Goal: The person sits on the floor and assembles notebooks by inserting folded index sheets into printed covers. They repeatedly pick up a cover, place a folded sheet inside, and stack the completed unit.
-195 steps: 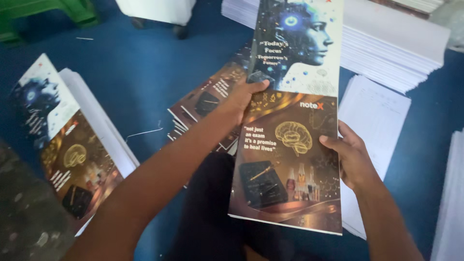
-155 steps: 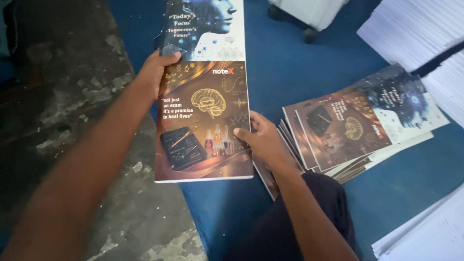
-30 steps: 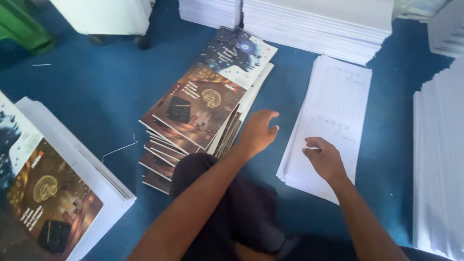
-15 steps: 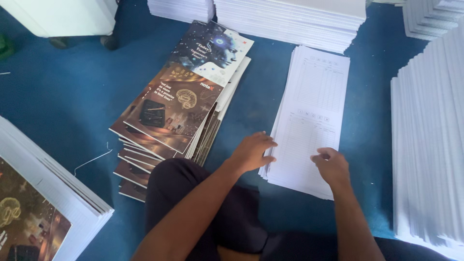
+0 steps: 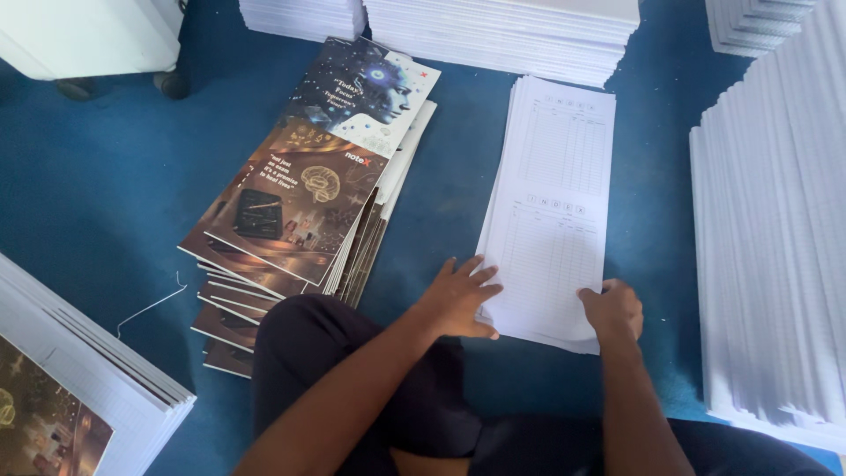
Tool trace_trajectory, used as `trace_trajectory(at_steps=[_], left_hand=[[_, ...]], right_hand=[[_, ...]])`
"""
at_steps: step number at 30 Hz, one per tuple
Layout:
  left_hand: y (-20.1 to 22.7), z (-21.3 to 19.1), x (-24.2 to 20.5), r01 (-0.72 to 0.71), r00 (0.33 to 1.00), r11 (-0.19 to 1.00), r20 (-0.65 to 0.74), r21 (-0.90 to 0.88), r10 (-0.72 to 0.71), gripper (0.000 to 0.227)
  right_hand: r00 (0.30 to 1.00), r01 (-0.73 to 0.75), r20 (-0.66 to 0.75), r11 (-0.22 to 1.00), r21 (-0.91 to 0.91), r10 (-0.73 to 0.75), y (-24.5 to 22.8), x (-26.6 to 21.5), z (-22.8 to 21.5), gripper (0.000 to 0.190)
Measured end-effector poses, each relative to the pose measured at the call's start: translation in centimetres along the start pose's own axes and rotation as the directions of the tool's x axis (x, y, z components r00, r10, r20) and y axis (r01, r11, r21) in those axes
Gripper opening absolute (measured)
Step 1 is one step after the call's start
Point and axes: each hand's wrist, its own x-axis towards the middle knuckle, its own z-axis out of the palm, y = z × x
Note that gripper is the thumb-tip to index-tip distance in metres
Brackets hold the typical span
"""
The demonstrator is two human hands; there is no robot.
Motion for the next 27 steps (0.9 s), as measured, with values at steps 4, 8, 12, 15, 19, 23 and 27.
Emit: trace_trajectory(at_steps=[4, 8, 12, 15, 19, 23, 27], left_hand=[[0.1, 0.7, 0.2, 0.007, 1.0, 1.0, 0.015, 0.005, -0.007, 0.092], [-0.1, 1.0, 0.3, 0.012, 1.0, 1.0, 0.009, 0.006, -0.012, 0.092], [-0.1, 0.9, 0.5, 0.024, 1.0, 0.999, 0.018, -0.023, -0.023, 0.093], [0.0, 0.8, 0.4, 0.028, 0.999, 0.998, 0.021, -0.055, -0.027, 0.094], [-0.1, 0.4, 0.1, 0.015, 0.999, 0.995, -0.028, -0.101, -0.018, 0.092], [-0.1, 0.0, 0.2, 0.012, 0.996, 0.991, -0.084, -0.135, -0.024, 0.091], [-0.1, -0.1, 0.1, 0.002, 0.985, 0.983, -0.171, -0.182, -0.034, 0.089]], right_hand=[[1.0, 0.0, -0.025, 0.993, 0.119, 0.003, 0.3, 0.1, 0.0, 0.052], [0.988, -0.154, 0.087, 0.873, 0.463, 0.128, 0.0, -0.1, -0.7, 0.048], [0.933, -0.348, 0.321, 0.647, 0.679, 0.165, -0.2, -0.6, -2.8, 0.045], [0.902, -0.413, 0.404, 0.581, 0.701, 0.153, -1.2, -1.3, -4.3, 0.046], [0.95, -0.284, 0.28, 0.754, 0.592, 0.139, -2.5, -3.1, -5.7, 0.045], [0.968, -0.228, 0.216, 0.815, 0.532, 0.13, -3.3, -4.0, -6.2, 0.046], [0.986, -0.155, 0.137, 0.827, 0.541, 0.094, -3.4, -4.1, -5.5, 0.045]])
